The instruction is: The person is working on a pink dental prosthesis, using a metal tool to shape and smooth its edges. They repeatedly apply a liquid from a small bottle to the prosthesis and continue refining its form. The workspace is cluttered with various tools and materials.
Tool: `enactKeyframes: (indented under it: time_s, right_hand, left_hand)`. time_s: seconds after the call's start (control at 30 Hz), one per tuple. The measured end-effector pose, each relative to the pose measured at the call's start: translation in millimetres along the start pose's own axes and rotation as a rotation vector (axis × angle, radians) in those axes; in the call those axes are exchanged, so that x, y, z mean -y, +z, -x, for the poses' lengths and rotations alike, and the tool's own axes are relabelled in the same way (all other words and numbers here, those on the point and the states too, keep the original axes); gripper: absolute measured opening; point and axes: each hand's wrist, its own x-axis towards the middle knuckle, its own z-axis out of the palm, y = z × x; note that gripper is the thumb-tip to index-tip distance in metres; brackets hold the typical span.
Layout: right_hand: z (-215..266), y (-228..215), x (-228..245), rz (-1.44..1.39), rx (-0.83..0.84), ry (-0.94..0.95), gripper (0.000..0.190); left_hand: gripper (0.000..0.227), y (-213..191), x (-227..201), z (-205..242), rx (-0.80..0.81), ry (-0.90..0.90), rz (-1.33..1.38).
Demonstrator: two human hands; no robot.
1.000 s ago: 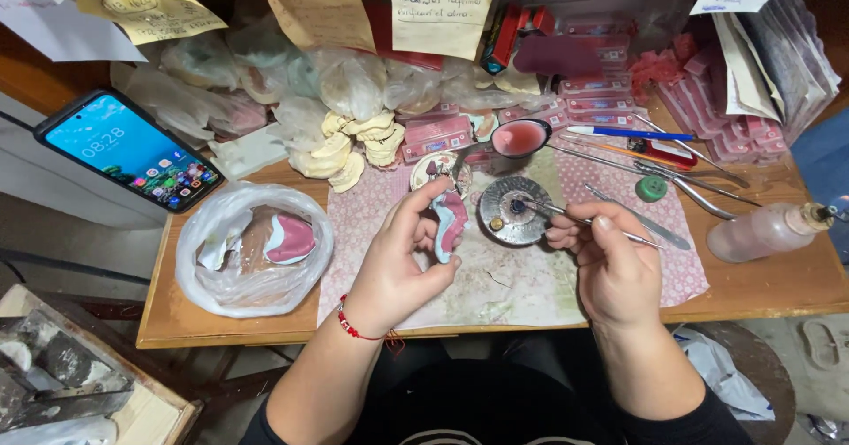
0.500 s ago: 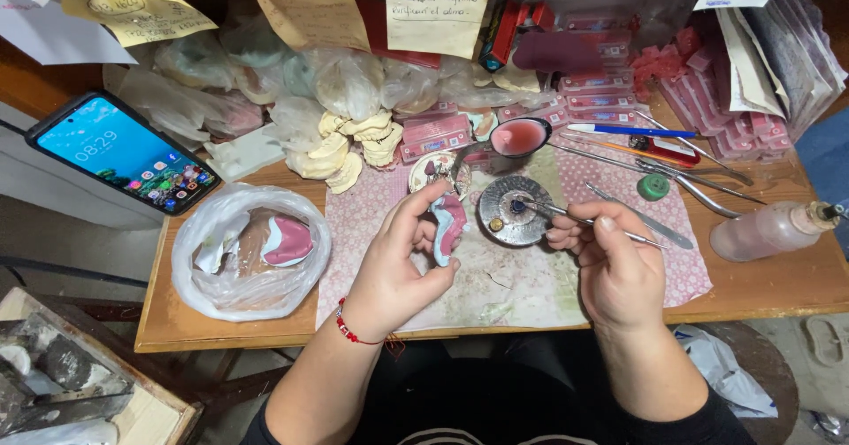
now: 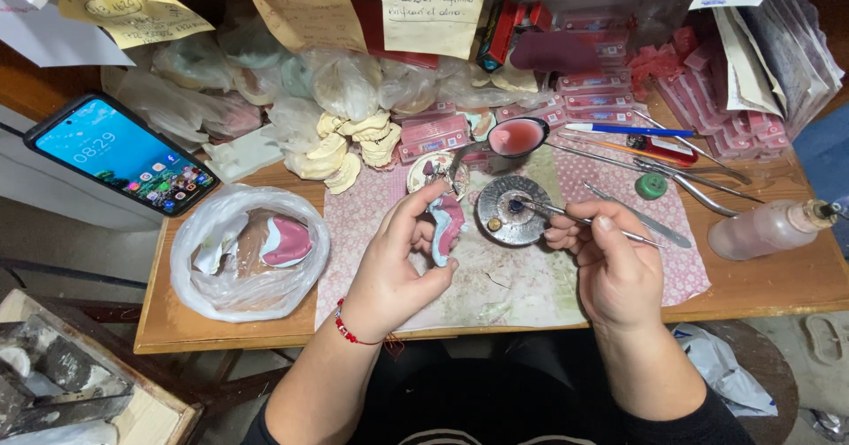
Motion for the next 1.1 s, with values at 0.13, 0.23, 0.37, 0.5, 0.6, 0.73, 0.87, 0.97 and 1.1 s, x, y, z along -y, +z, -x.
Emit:
enactKeyframes:
  time_s: [0.13, 0.23, 0.37, 0.5, 0.6, 0.73, 0.87, 0.97, 1.1]
  right_hand:
    - [0.0, 0.3, 0.1, 0.001, 0.001, -0.002, 0.031]
    - [-0.2, -0.3, -0.2, 0.003, 0.002, -0.001, 0.031]
    - [-0.4, -0.6, 0.2, 0.009, -0.008, 0.015, 0.030]
    - [-4.3, -5.7, -0.9, -0.021, -0.002, 0.029, 0.029]
    - [-16.2, 5.5, 17.8, -0.087, 0.024, 0.035, 0.029]
    - [-43.5, 22.2, 35.3, 0.011, 0.014, 0.019, 0.025]
    - [-54.0, 29.1, 31.0, 0.079, 0.012, 0.041, 0.020]
    - [-55.2, 28.4, 28.3, 0.091, 0.012, 0.059, 0.020]
    - [-52.2, 28.1, 30.2, 0.052, -0.013, 0.050, 0.022]
  left_hand:
    - [0.082, 1.1, -0.6, 0.2, -0.003, -0.001, 0.006]
    - [0.082, 2.5, -1.7, -0.2, -0.003, 0.004, 0.006]
    - [0.082, 3.9, -6.8, -1.1, -0.009, 0.000, 0.004]
    - [0.082, 3.3, -7.4, -0.9, -0.011, 0.002, -0.007]
    - [0.081, 3.5, -10.7, -1.5, -0.006, 0.002, 0.003]
    - [0.081, 2.9, -11.7, -0.5, -0.007, 0.013, -0.011]
    - [0.082, 2.1, -14.5, -0.5, -0.011, 0.011, -0.007]
    - [0.082, 2.6, -15.3, -0.9, -0.009, 0.008, -0.021]
    - [0.083, 3.0, -17.7, -0.6, -0.004, 0.010, -0.037]
